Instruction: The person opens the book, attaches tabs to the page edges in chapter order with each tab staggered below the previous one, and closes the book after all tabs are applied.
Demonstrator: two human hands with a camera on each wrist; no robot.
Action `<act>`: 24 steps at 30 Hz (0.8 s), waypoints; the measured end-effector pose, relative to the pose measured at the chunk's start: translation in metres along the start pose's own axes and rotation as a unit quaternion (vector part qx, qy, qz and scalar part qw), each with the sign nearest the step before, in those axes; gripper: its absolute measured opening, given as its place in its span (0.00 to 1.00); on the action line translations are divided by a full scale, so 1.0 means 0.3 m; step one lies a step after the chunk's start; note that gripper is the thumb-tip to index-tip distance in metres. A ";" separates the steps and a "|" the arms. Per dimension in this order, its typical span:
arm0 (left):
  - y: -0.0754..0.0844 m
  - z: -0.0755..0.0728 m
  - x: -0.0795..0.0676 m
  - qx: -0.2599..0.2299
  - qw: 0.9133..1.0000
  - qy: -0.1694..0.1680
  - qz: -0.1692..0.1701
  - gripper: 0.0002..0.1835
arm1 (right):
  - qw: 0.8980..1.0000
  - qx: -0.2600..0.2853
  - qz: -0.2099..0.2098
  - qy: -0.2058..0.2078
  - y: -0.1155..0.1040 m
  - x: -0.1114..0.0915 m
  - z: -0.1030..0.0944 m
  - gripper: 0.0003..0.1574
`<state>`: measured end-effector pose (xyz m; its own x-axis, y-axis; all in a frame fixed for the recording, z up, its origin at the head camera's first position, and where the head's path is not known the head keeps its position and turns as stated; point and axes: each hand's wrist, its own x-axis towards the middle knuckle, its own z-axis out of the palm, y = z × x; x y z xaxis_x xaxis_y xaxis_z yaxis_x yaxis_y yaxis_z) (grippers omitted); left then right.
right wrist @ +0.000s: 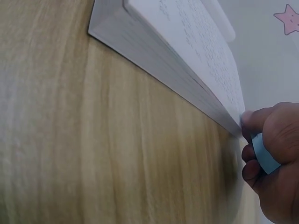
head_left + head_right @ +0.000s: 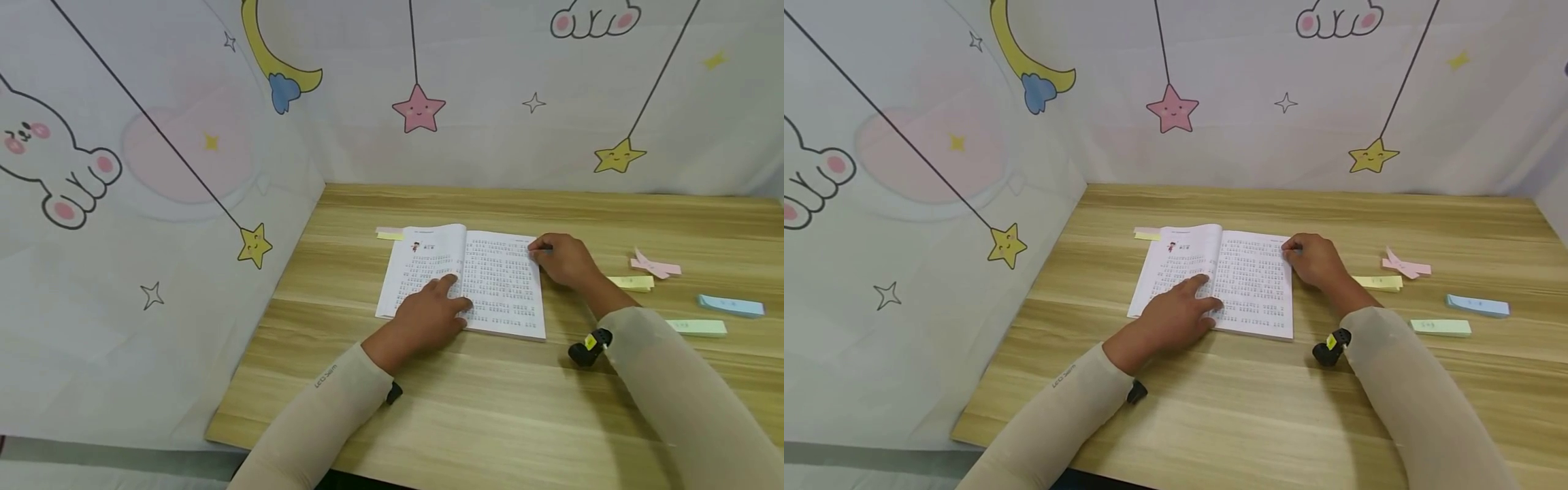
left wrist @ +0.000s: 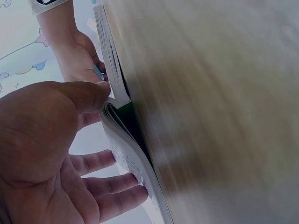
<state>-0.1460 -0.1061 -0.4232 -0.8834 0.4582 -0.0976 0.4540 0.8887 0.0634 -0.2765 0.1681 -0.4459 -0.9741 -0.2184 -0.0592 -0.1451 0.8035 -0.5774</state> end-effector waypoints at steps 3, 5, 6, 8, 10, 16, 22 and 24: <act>0.001 0.001 -0.001 0.001 1.000 -0.002 -0.002 0.19 | 1.000 -0.006 -0.001 0.007 -0.001 0.000 0.008 0.13; 0.002 0.001 -0.003 0.001 1.000 -0.002 -0.002 0.19 | 1.000 -0.008 -0.001 0.011 -0.002 0.000 0.014 0.13; 0.002 0.001 -0.003 0.002 1.000 -0.002 -0.002 0.20 | 1.000 -0.008 -0.002 0.012 -0.002 0.001 0.017 0.12; 0.002 0.001 -0.004 0.001 1.000 -0.001 -0.002 0.20 | 1.000 -0.012 -0.004 0.016 -0.006 -0.001 0.021 0.12; 0.002 0.002 -0.004 0.002 1.000 0.000 -0.003 0.20 | 1.000 -0.014 0.000 0.019 -0.008 -0.002 0.024 0.13; 0.000 0.007 -0.001 0.004 1.000 0.003 -0.004 0.20 | 0.999 -0.027 0.027 0.016 -0.022 -0.013 0.018 0.14; 0.002 0.006 -0.001 0.005 1.000 0.004 -0.003 0.20 | 0.998 -0.046 0.049 0.021 -0.034 -0.016 0.015 0.16; 0.002 0.006 0.000 0.006 1.000 0.003 -0.003 0.20 | 0.996 -0.068 0.043 0.036 -0.033 -0.014 0.016 0.15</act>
<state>-0.1454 -0.1055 -0.4249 -0.8866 0.4535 -0.0914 0.4507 0.8912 0.0509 -0.2702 0.1583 -0.4439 -0.9931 -0.1093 -0.0427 -0.0779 0.8860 -0.4571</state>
